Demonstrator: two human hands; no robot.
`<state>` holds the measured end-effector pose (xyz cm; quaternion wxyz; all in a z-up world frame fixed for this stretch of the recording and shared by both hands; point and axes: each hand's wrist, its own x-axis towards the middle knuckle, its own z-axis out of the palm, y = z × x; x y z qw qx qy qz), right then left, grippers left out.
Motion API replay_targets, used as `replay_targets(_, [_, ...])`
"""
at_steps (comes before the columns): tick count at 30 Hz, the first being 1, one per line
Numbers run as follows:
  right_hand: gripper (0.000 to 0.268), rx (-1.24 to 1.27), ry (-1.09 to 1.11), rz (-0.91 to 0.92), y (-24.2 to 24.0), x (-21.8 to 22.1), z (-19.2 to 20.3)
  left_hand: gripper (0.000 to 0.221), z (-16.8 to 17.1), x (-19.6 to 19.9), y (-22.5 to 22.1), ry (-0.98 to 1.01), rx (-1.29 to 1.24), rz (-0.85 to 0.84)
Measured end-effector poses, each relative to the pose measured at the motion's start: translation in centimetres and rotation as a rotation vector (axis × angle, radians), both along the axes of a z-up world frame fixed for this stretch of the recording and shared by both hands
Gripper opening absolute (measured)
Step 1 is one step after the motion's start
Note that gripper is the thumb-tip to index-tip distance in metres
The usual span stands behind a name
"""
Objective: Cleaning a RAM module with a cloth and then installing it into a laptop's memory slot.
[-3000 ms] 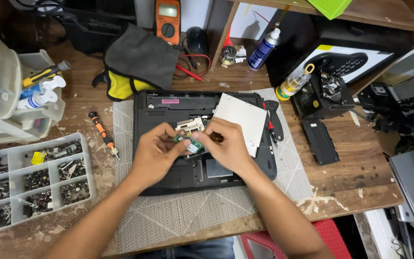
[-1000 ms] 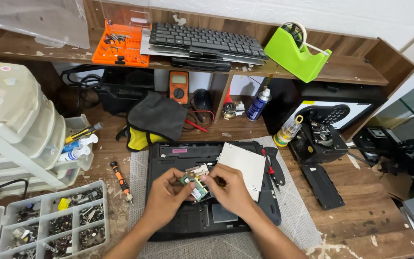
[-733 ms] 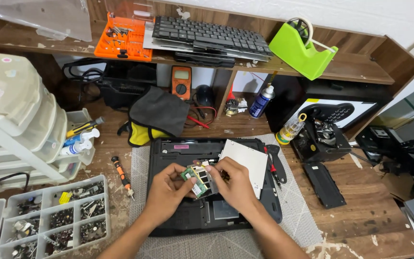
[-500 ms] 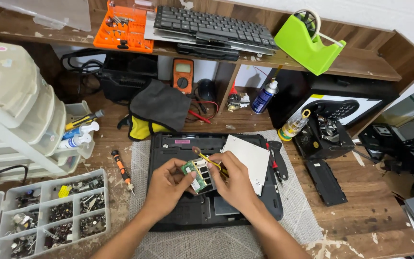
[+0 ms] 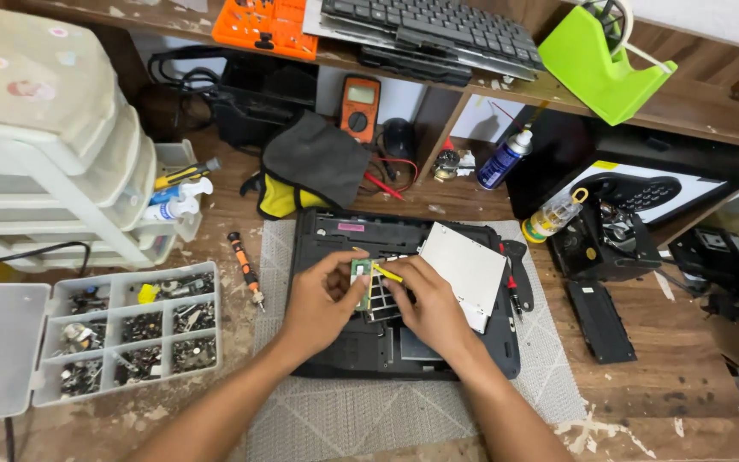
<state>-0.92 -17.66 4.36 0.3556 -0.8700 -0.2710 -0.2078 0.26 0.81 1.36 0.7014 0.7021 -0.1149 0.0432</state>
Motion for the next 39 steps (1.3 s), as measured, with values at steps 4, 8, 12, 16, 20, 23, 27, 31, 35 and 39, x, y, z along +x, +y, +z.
replay_targets(4, [0.023,0.032,-0.031,-0.014,0.0,-0.5,-0.1,0.029,0.1,-0.5,0.0,0.057,-0.065,-0.001])
replay_targets(8, [0.021,0.096,-0.038,-0.041,-0.2,-0.1,-0.2,0.029,0.5,0.1,0.4,0.087,-0.089,-0.011])
replay_targets(12, [0.021,0.131,-0.049,-0.042,-0.5,0.0,-0.6,0.031,0.7,0.0,0.4,0.131,-0.108,-0.020])
replay_targets(16, [0.020,0.185,-0.074,-0.023,-0.7,0.3,-1.2,0.033,1.4,-0.3,0.4,0.157,-0.136,-0.047])
replay_targets(20, [0.019,0.210,-0.072,-0.028,-0.9,0.5,-1.7,0.034,0.9,-0.2,0.5,0.193,-0.176,-0.049])
replay_targets(23, [0.019,0.221,-0.081,-0.035,-0.9,0.4,-1.6,0.035,1.6,-0.3,0.5,0.203,-0.183,-0.052])
replay_targets(27, [0.018,0.246,-0.085,-0.033,-1.0,0.3,-1.4,0.035,2.5,-0.3,0.3,0.247,-0.208,-0.050])
replay_targets(31, [0.015,0.192,-0.067,0.109,-1.0,0.3,-1.5,0.027,3.5,-0.3,0.4,0.390,-0.110,-0.066])
replay_targets(35, [0.015,0.146,0.002,0.058,-0.8,0.2,-1.2,0.032,4.1,-0.5,0.4,0.420,-0.007,-0.061])
replay_targets(39, [0.014,0.141,0.007,-0.049,-0.9,0.5,-0.7,0.032,2.7,-0.1,0.2,0.375,-0.091,-0.064])
